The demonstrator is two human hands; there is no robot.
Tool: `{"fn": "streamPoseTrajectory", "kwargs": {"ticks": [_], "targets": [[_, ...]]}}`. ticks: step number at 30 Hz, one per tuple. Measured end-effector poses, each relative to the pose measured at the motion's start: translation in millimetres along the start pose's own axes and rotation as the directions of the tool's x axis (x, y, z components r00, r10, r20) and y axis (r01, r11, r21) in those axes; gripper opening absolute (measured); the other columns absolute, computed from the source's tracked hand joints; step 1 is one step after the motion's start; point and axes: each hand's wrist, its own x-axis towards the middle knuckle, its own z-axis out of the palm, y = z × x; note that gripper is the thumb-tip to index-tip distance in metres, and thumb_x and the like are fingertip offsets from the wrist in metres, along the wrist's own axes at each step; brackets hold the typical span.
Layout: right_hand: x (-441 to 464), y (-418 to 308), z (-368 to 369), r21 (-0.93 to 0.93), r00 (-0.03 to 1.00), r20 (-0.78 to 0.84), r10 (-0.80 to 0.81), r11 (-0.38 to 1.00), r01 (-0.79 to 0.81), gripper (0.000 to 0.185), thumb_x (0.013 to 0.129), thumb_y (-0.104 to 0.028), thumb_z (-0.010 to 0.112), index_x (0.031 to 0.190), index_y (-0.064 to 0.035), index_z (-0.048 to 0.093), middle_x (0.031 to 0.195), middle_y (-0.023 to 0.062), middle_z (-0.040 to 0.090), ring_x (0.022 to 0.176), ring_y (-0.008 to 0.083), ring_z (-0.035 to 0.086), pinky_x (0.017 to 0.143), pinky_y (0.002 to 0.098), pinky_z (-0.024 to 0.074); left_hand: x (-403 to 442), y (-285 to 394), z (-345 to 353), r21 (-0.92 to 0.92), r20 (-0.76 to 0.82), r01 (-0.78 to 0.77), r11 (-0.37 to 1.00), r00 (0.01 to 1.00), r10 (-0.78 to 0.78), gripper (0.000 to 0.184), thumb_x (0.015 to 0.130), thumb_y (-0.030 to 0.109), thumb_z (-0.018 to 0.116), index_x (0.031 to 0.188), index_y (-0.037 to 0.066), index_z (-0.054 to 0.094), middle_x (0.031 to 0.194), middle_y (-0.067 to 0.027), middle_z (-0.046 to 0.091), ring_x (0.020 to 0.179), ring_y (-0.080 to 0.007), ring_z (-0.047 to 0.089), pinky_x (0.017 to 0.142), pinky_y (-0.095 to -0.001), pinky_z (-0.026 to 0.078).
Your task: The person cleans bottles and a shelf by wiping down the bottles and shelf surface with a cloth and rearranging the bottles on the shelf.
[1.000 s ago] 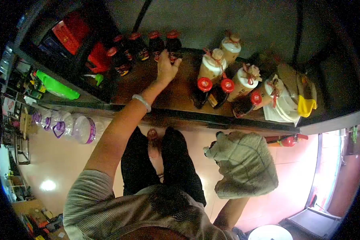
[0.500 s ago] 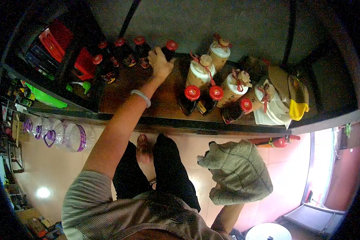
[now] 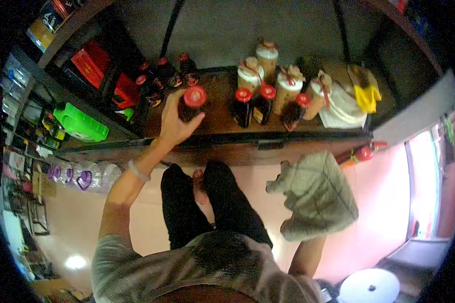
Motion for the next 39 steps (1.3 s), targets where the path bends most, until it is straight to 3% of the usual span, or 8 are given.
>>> {"fn": "streamPoseTrajectory", "kwargs": {"ticks": [5,9,11,14,18,21,24,39], "targets": [[-18,-89,44,0.292,0.871,0.354,-0.341,0.925,0.244,0.055,0.066,-0.030,0.072,0.107,-0.0019,0.048,0.105,0.0095,0.055,0.088,0.0256,0.057,0.079,0.0382,0.0466,-39,109,-37,-0.108,0.249,-0.154,0.982,0.952,0.177,0.064,0.057,0.016,0.076,0.114,0.003,0.049,0.103,-0.0163,0.052,0.093,-0.0338,0.051,0.080,-0.0387,0.043],[-37,10,73,-0.652,0.720,0.067,-0.690,0.516,0.555,0.022,0.079,-0.018,0.055,0.095,-0.0037,0.056,0.094,0.0104,0.058,0.085,0.0266,0.056,0.081,0.0346,0.0442,-61,163,-17,-0.185,0.407,-0.208,0.961,0.873,0.267,0.065,0.053,0.013,0.074,0.112,0.003,0.051,0.100,-0.0158,0.049,0.091,-0.0317,0.048,0.077,-0.0381,0.043],[-52,-14,68,-0.177,0.894,-0.081,-0.441,0.889,0.422,0.016,0.078,-0.011,0.053,0.092,-0.0043,0.057,0.091,0.0132,0.058,0.081,0.0302,0.055,0.079,0.0360,0.0443,-62,171,-11,-0.242,0.359,-0.209,0.948,0.888,0.287,0.065,0.052,0.011,0.073,0.112,0.001,0.050,0.099,-0.0158,0.048,0.091,-0.0315,0.047,0.077,-0.0379,0.043],[-48,8,42,-0.543,0.710,0.106,-0.696,0.557,0.628,0.024,0.086,-0.012,0.049,0.108,-0.0022,0.051,0.102,0.0097,0.058,0.091,0.0222,0.056,0.090,0.0338,0.0412,-62,178,-6,-0.245,0.380,-0.231,0.942,0.871,0.312,0.065,0.053,0.011,0.072,0.113,0.000,0.049,0.102,-0.0168,0.049,0.093,-0.0319,0.047,0.079,-0.0371,0.043],[-36,3,45,-0.023,0.912,-0.299,-0.280,0.958,0.286,0.016,0.087,-0.015,0.047,0.095,-0.0023,0.052,0.090,0.0090,0.058,0.078,0.0188,0.054,0.072,0.0337,0.0452,-57,188,-5,-0.321,0.405,-0.128,0.938,0.877,0.259,0.060,0.061,0.011,0.069,0.116,0.001,0.047,0.104,-0.0152,0.052,0.094,-0.0294,0.051,0.082,-0.0361,0.043],[-32,12,23,-0.330,0.795,-0.370,-0.481,0.868,0.371,0.018,0.079,-0.010,0.054,0.095,-0.0013,0.054,0.084,0.0112,0.059,0.081,0.0253,0.055,0.076,0.0337,0.0443,-58,187,0,-0.559,0.565,0.493,0.666,0.815,-0.129,0.059,0.068,0.010,0.070,0.120,-0.001,0.044,0.108,-0.0146,0.055,0.094,-0.0225,0.056,0.083,-0.0319,0.045],[-30,-51,27,0.301,0.999,-0.041,0.019,0.954,-0.006,0.030,0.080,-0.018,0.055,0.106,-0.0020,0.052,0.095,0.0113,0.057,0.090,0.0240,0.054,0.080,0.0335,0.0429,-56,180,23,-0.641,0.499,0.496,0.585,0.849,-0.173,0.064,0.072,0.010,0.070,0.125,-0.003,0.038,0.107,-0.0146,0.057,0.095,-0.0186,0.057,0.082,-0.0286,0.046],[15,72,50,0.219,0.948,-0.001,-0.317,0.925,0.310,0.034,0.080,-0.015,0.058,0.112,-0.0031,0.051,0.108,0.0103,0.049,0.099,0.0193,0.047,0.089,0.0296,0.0379,-37,187,40,-0.790,0.498,0.507,0.345,0.859,-0.124,0.058,0.077,0.003,0.062,0.127,0.000,0.034,0.110,-0.0091,0.051,0.099,-0.0155,0.052,0.087,-0.0287,0.041]]}}
